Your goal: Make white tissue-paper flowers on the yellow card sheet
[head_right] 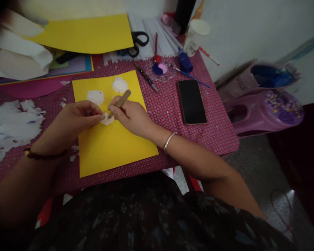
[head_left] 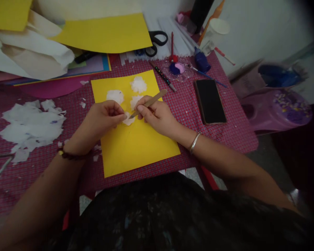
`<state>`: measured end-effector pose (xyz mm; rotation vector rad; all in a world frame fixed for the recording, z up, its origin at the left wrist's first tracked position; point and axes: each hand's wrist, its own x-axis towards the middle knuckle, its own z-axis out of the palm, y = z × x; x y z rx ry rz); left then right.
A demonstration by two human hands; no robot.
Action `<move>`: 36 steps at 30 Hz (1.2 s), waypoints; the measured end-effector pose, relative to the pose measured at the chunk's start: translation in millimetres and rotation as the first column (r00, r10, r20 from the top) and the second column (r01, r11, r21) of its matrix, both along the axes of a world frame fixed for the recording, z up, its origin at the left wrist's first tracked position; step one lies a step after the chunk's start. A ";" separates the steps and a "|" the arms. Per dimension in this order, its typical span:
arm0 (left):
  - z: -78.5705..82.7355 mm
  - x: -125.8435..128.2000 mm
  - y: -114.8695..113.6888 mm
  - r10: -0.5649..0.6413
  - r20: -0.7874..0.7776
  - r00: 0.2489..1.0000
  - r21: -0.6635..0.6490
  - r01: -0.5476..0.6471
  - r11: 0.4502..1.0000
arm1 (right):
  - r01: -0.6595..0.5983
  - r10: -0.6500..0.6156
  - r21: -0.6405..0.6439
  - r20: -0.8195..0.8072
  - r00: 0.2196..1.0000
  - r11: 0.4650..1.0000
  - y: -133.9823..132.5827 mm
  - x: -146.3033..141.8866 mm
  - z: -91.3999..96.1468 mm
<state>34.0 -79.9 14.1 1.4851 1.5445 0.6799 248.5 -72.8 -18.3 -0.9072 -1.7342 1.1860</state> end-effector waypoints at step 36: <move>-14.0 -12.2 15.9 -0.264 -0.102 0.959 0.265 0.282 0.922 | -0.004 0.000 -0.197 -0.021 1.000 0.980 5.0 0.2 -9.8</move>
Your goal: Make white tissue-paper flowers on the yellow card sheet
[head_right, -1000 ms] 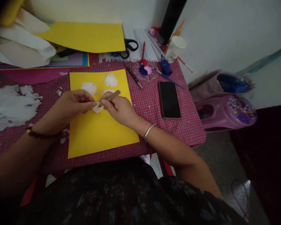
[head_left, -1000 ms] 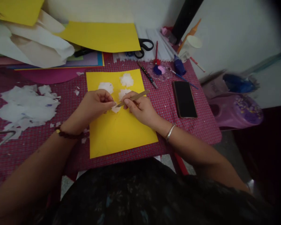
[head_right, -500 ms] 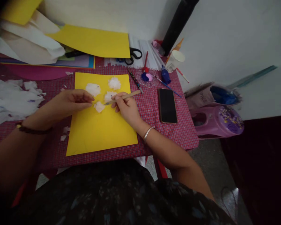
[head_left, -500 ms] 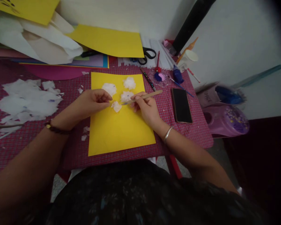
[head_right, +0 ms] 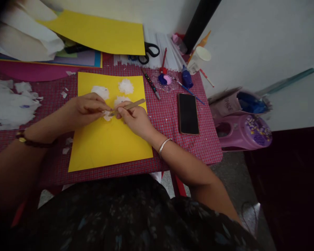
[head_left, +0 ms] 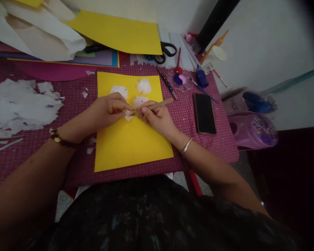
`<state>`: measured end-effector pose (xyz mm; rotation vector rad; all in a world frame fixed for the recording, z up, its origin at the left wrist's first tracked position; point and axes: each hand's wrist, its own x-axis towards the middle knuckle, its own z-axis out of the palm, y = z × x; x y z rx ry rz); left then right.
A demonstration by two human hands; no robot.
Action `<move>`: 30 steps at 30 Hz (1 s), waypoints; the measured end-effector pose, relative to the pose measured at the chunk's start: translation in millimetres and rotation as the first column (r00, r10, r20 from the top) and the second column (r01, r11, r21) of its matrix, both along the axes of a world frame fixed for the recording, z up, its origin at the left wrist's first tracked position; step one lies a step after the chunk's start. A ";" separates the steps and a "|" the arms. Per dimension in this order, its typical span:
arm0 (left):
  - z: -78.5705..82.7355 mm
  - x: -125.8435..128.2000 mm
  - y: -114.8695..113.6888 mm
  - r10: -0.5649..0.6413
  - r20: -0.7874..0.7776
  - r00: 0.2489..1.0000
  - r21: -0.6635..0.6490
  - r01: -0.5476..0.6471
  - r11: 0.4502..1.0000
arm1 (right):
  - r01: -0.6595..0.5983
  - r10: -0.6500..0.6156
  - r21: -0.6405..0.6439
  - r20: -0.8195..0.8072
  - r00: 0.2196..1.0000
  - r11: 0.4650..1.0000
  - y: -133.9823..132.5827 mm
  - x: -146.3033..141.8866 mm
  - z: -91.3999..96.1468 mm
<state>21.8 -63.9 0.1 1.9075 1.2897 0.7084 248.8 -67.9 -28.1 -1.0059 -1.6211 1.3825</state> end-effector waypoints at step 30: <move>-3.4 1.1 9.7 0.010 -0.298 0.954 0.122 0.028 0.992 | -0.071 0.074 0.098 -0.033 0.997 0.993 0.9 3.3 1.6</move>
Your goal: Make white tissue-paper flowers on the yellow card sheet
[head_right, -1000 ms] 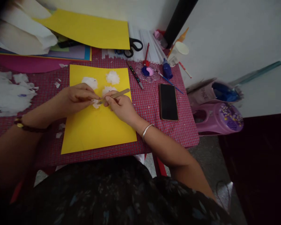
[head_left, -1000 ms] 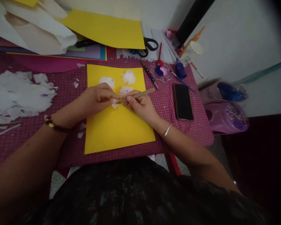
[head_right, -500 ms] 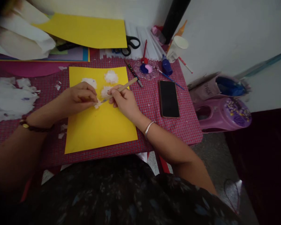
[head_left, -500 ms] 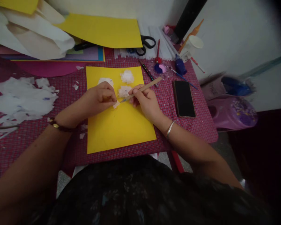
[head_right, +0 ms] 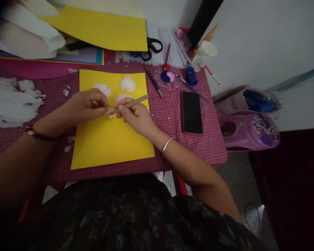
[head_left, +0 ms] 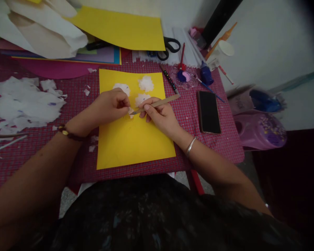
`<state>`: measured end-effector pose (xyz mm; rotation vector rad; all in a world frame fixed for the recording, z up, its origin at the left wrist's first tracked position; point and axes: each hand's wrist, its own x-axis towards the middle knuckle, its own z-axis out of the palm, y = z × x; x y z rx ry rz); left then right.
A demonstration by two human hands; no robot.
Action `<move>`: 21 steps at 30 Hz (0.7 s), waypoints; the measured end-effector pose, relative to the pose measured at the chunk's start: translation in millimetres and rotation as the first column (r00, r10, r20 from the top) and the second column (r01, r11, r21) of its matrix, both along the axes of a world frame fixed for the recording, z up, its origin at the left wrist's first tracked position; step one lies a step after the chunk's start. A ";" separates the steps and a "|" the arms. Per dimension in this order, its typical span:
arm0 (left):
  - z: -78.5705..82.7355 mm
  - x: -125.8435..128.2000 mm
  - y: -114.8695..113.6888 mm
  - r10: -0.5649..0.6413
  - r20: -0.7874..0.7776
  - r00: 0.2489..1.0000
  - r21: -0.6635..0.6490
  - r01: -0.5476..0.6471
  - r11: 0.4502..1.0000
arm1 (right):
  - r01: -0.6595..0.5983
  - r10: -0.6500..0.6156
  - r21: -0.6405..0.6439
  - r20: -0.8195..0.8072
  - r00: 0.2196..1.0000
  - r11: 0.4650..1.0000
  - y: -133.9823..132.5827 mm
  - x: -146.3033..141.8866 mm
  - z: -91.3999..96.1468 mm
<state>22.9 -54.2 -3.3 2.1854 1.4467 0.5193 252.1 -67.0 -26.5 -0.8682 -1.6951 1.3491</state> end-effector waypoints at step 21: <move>-7.0 3.6 -11.1 0.116 0.237 0.964 0.013 -0.123 0.992 | 0.243 -0.243 -0.016 -0.027 0.970 0.970 -3.9 6.4 3.1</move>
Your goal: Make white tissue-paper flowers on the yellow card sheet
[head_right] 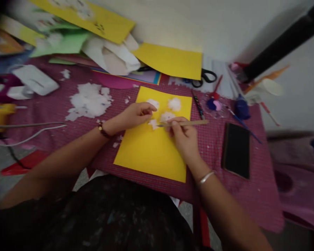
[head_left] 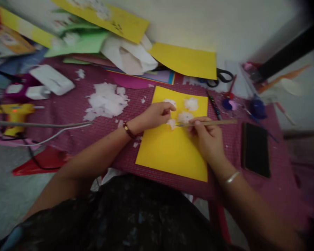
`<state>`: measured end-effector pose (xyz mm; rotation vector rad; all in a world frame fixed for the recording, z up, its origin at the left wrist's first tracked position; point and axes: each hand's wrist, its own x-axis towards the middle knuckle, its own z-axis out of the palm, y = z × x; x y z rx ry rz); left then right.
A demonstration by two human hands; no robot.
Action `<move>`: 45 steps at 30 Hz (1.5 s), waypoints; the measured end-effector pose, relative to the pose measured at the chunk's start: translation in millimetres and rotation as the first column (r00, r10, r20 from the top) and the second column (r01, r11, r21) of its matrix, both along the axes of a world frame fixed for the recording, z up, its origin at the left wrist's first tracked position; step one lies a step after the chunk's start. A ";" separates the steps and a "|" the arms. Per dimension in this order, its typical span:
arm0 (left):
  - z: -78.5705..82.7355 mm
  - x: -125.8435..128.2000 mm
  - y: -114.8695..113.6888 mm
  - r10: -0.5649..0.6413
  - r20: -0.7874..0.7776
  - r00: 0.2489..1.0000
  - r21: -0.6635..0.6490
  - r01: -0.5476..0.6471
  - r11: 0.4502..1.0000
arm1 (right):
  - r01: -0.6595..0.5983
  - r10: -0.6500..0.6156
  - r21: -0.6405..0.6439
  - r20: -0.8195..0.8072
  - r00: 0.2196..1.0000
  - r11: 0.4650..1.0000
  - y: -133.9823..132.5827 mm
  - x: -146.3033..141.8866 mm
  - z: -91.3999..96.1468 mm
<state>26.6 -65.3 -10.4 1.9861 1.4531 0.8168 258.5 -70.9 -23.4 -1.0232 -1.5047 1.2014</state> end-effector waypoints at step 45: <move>40.3 6.8 -26.8 0.085 0.377 0.922 -0.548 0.148 0.824 | -0.219 0.219 -0.006 -0.056 0.974 0.976 -11.9 -21.6 6.9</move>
